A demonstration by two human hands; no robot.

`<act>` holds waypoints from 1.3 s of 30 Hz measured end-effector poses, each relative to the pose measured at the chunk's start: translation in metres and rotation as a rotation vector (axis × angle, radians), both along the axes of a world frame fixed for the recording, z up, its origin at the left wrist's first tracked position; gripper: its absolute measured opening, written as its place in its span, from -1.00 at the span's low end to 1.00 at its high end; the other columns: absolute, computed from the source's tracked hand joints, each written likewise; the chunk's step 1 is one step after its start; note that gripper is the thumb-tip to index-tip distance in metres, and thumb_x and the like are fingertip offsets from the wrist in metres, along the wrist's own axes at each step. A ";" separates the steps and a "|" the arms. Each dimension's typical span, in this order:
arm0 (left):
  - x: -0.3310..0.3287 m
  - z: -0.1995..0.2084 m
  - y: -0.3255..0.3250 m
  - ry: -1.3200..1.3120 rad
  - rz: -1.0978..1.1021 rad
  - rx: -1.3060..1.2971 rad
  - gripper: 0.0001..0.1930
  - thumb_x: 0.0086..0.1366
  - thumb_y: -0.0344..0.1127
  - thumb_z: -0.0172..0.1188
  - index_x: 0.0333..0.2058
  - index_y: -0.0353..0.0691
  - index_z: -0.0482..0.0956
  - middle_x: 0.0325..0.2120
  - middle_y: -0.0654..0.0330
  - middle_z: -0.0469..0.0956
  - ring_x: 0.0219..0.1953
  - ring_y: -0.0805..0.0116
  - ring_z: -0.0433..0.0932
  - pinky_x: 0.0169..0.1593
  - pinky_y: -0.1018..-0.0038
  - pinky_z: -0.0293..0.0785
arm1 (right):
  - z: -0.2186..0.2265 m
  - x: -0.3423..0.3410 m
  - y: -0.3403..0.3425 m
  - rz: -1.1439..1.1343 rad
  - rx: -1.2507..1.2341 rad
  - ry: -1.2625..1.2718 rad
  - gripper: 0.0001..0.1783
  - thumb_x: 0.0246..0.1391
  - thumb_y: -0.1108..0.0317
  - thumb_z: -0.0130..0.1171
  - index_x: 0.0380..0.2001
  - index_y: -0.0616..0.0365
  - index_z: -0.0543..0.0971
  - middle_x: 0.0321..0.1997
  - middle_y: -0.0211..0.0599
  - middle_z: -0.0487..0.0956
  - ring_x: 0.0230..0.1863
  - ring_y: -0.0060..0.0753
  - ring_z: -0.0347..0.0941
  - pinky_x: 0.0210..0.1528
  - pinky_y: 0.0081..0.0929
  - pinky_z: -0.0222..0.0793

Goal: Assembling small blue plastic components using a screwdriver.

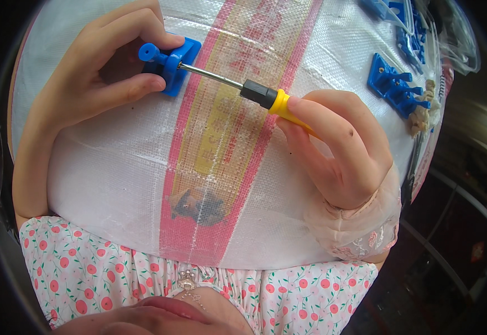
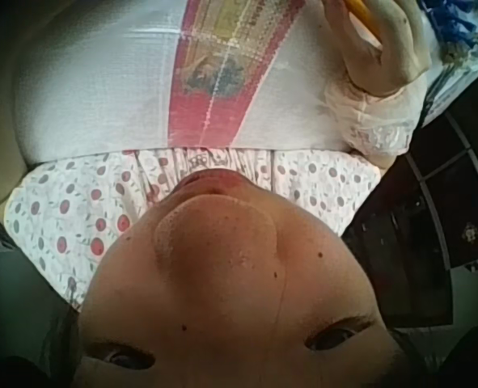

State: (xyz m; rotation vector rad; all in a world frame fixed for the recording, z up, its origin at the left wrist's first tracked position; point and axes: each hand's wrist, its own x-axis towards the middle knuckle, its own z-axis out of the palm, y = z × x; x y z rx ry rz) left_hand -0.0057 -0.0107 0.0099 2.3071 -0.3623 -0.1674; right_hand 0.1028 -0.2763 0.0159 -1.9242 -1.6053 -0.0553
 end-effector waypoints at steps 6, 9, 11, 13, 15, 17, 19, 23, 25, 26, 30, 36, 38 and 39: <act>0.000 0.004 0.001 -0.051 -0.028 0.015 -0.72 0.17 -0.22 0.27 -0.27 -0.25 0.45 -0.47 0.14 0.43 -0.45 0.34 0.39 -0.40 0.48 0.28 | 0.004 -0.003 -0.004 -0.003 -0.061 0.010 -0.56 -0.22 0.70 0.32 -0.19 0.21 0.50 -0.33 -0.11 0.54 -0.33 -0.31 0.52 -0.33 -0.58 0.45; 0.000 -0.003 0.003 -0.087 -0.032 -0.001 -0.72 0.17 -0.21 0.27 -0.27 -0.25 0.45 -0.47 0.13 0.43 -0.45 0.34 0.39 -0.39 0.47 0.28 | 0.007 -0.003 -0.005 0.014 -0.071 -0.023 -0.57 -0.22 0.70 0.32 -0.19 0.21 0.50 -0.33 -0.10 0.54 -0.34 -0.31 0.52 -0.33 -0.58 0.45; 0.000 -0.002 0.002 -0.049 -0.018 -0.009 -0.72 0.17 -0.21 0.27 -0.27 -0.25 0.45 -0.46 0.13 0.43 -0.45 0.34 0.39 -0.39 0.47 0.28 | 0.007 -0.003 -0.006 0.017 -0.079 -0.062 -0.57 -0.22 0.70 0.32 -0.20 0.21 0.50 -0.33 -0.10 0.54 -0.34 -0.31 0.52 -0.33 -0.59 0.45; 0.001 0.000 0.002 -0.040 -0.026 0.017 -0.72 0.17 -0.21 0.27 -0.27 -0.25 0.45 -0.47 0.13 0.43 -0.45 0.34 0.39 -0.39 0.48 0.28 | 0.001 0.000 -0.002 0.025 0.003 -0.015 -0.57 -0.26 0.68 0.35 -0.21 0.23 0.53 -0.37 -0.14 0.53 -0.41 -0.34 0.51 -0.41 -0.60 0.42; 0.001 0.000 0.002 -0.032 -0.022 0.014 -0.72 0.16 -0.22 0.27 -0.26 -0.25 0.45 -0.47 0.15 0.43 -0.46 0.36 0.39 -0.40 0.49 0.28 | -0.003 0.002 0.001 0.035 0.046 0.029 -0.57 -0.27 0.66 0.37 -0.22 0.24 0.54 -0.39 -0.16 0.53 -0.45 -0.35 0.50 -0.46 -0.61 0.41; -0.003 -0.002 0.002 -0.054 0.007 -0.027 -0.74 0.15 -0.27 0.26 -0.26 -0.26 0.46 -0.47 0.17 0.41 -0.46 0.37 0.38 -0.40 0.51 0.28 | -0.004 0.003 0.001 0.048 0.053 0.071 -0.58 -0.27 0.66 0.36 -0.22 0.25 0.54 -0.40 -0.16 0.52 -0.46 -0.36 0.49 -0.46 -0.61 0.41; -0.006 -0.010 0.001 -0.185 0.032 -0.069 -0.78 0.11 -0.38 0.25 -0.29 -0.30 0.46 -0.47 0.19 0.34 -0.44 0.40 0.36 -0.38 0.54 0.29 | -0.001 0.003 0.002 0.055 0.044 0.061 -0.58 -0.27 0.66 0.37 -0.23 0.25 0.55 -0.41 -0.17 0.51 -0.47 -0.36 0.48 -0.47 -0.61 0.39; -0.009 -0.016 0.003 -0.237 0.053 -0.089 -0.83 0.12 -0.48 0.15 -0.28 -0.33 0.48 -0.45 0.21 0.30 -0.41 0.44 0.35 -0.36 0.57 0.29 | -0.002 0.002 0.000 0.073 0.051 0.078 -0.56 -0.30 0.64 0.39 -0.23 0.24 0.55 -0.45 -0.19 0.50 -0.51 -0.39 0.45 -0.52 -0.61 0.34; -0.010 -0.013 0.002 -0.239 0.056 -0.067 -0.84 0.11 -0.49 0.14 -0.28 -0.31 0.47 -0.45 0.21 0.30 -0.40 0.44 0.35 -0.35 0.57 0.30 | -0.004 0.001 -0.001 0.067 0.047 0.068 -0.56 -0.31 0.64 0.39 -0.23 0.23 0.56 -0.46 -0.19 0.49 -0.53 -0.40 0.44 -0.55 -0.61 0.31; -0.010 -0.012 0.001 -0.240 0.058 -0.056 -0.84 0.11 -0.50 0.13 -0.28 -0.30 0.46 -0.45 0.21 0.30 -0.40 0.44 0.35 -0.35 0.58 0.30 | -0.005 0.000 -0.001 0.065 0.045 0.062 -0.55 -0.32 0.64 0.39 -0.23 0.22 0.56 -0.46 -0.20 0.49 -0.54 -0.40 0.43 -0.56 -0.61 0.30; -0.014 -0.016 -0.002 -0.203 0.109 -0.124 -0.86 0.11 -0.53 0.09 -0.32 -0.24 0.42 -0.45 0.21 0.31 -0.41 0.43 0.35 -0.36 0.56 0.29 | -0.005 -0.002 0.000 0.065 0.053 0.030 -0.52 -0.34 0.63 0.41 -0.22 0.21 0.56 -0.48 -0.22 0.49 -0.55 -0.40 0.42 -0.57 -0.61 0.29; -0.014 -0.012 0.000 -0.241 0.062 -0.078 -0.86 0.07 -0.57 0.04 -0.38 -0.21 0.38 -0.48 0.23 0.29 -0.44 0.43 0.34 -0.37 0.54 0.27 | -0.003 -0.003 0.001 0.109 0.063 -0.052 -0.47 -0.38 0.61 0.41 -0.19 0.20 0.53 -0.48 -0.24 0.50 -0.57 -0.38 0.40 -0.59 -0.57 0.27; -0.016 -0.012 0.000 -0.223 0.080 -0.069 -0.86 0.05 -0.58 0.03 -0.39 -0.21 0.37 -0.49 0.23 0.28 -0.45 0.44 0.33 -0.38 0.54 0.26 | -0.004 -0.002 0.001 0.137 0.068 -0.076 -0.48 -0.38 0.60 0.40 -0.20 0.20 0.53 -0.48 -0.24 0.50 -0.58 -0.39 0.39 -0.61 -0.57 0.25; -0.015 -0.012 -0.001 -0.239 0.079 -0.075 -0.85 0.04 -0.58 0.03 -0.40 -0.21 0.37 -0.49 0.24 0.28 -0.45 0.44 0.32 -0.38 0.54 0.25 | -0.003 -0.002 0.000 0.147 0.066 -0.093 -0.48 -0.38 0.60 0.40 -0.20 0.21 0.53 -0.47 -0.25 0.49 -0.59 -0.39 0.38 -0.61 -0.57 0.25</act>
